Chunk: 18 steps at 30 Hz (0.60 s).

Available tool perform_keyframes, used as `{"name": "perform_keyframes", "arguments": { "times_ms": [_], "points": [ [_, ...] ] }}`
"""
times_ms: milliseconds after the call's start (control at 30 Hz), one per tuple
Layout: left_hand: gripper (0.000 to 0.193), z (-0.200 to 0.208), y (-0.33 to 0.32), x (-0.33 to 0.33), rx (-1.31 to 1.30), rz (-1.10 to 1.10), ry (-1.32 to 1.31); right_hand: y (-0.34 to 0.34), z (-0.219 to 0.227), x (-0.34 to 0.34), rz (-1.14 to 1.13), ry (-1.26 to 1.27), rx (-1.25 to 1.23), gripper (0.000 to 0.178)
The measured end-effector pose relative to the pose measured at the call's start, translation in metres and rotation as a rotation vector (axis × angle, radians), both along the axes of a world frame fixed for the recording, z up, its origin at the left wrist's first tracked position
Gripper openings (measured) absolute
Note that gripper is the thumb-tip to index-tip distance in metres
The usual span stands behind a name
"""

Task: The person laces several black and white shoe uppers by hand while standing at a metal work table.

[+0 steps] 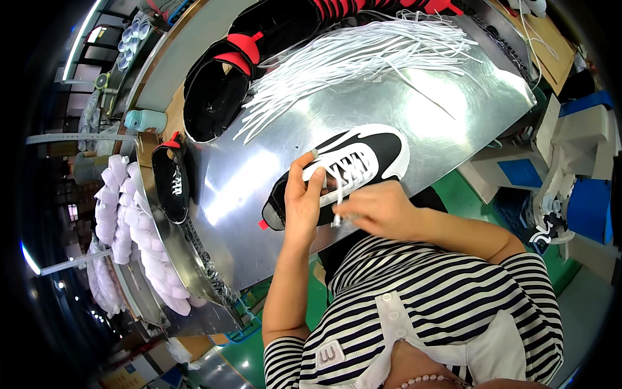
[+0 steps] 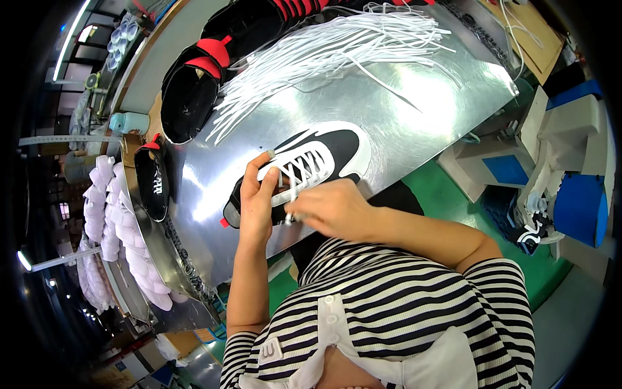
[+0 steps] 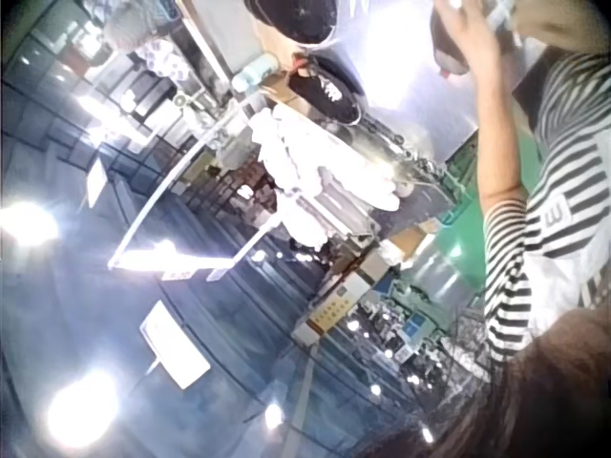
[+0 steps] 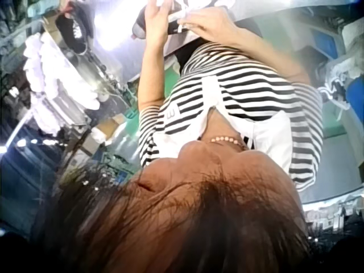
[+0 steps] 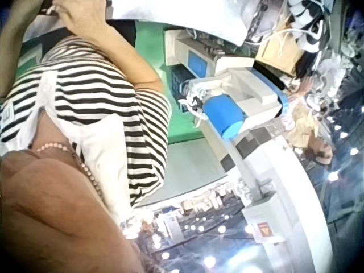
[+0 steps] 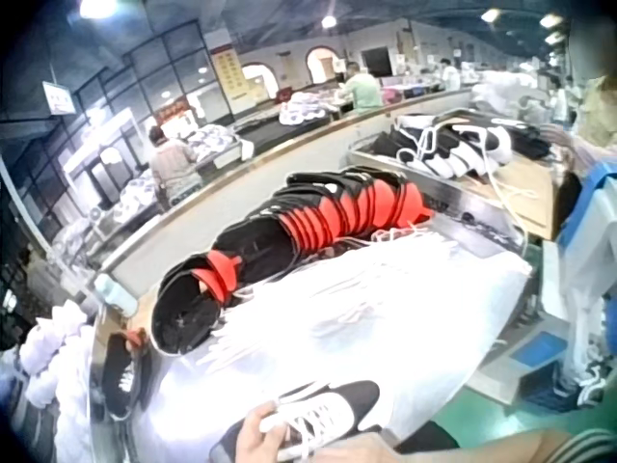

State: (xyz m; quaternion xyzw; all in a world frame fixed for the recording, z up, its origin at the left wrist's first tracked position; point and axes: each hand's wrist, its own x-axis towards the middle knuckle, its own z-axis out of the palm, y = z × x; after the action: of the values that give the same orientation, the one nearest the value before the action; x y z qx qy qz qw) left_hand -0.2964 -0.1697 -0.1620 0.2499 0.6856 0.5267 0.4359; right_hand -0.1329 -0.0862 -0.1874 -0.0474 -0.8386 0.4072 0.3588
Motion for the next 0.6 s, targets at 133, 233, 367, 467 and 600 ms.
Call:
{"name": "perform_keyframes", "arguments": {
  "times_ms": [133, 233, 367, 467, 600],
  "points": [
    [0.043, 0.011, -0.007, 0.005, -0.020, -0.023, 0.254, 0.003, -0.002, 0.024, 0.013, -0.287, -0.588, 0.018],
    [0.046, 0.019, -0.030, 0.014, -0.053, -0.117, 0.580, 0.013, -0.008, 0.034, -0.039, -0.447, -0.933, 0.018],
    [0.029, 0.020, -0.048, 0.031, -0.046, -0.160, 0.881, 0.004, -0.009, 0.010, -0.077, -0.555, -0.752, 0.021],
    [0.021, 0.012, -0.048, 0.029, -0.063, -0.118, 0.833, -0.001, -0.005, -0.002, -0.149, -0.551, -0.837, 0.019],
    [0.021, 0.016, -0.046, 0.025, -0.096, -0.105, 0.676, -0.003, -0.009, -0.007, -0.129, -0.276, -0.954, 0.020]
  ]
}}
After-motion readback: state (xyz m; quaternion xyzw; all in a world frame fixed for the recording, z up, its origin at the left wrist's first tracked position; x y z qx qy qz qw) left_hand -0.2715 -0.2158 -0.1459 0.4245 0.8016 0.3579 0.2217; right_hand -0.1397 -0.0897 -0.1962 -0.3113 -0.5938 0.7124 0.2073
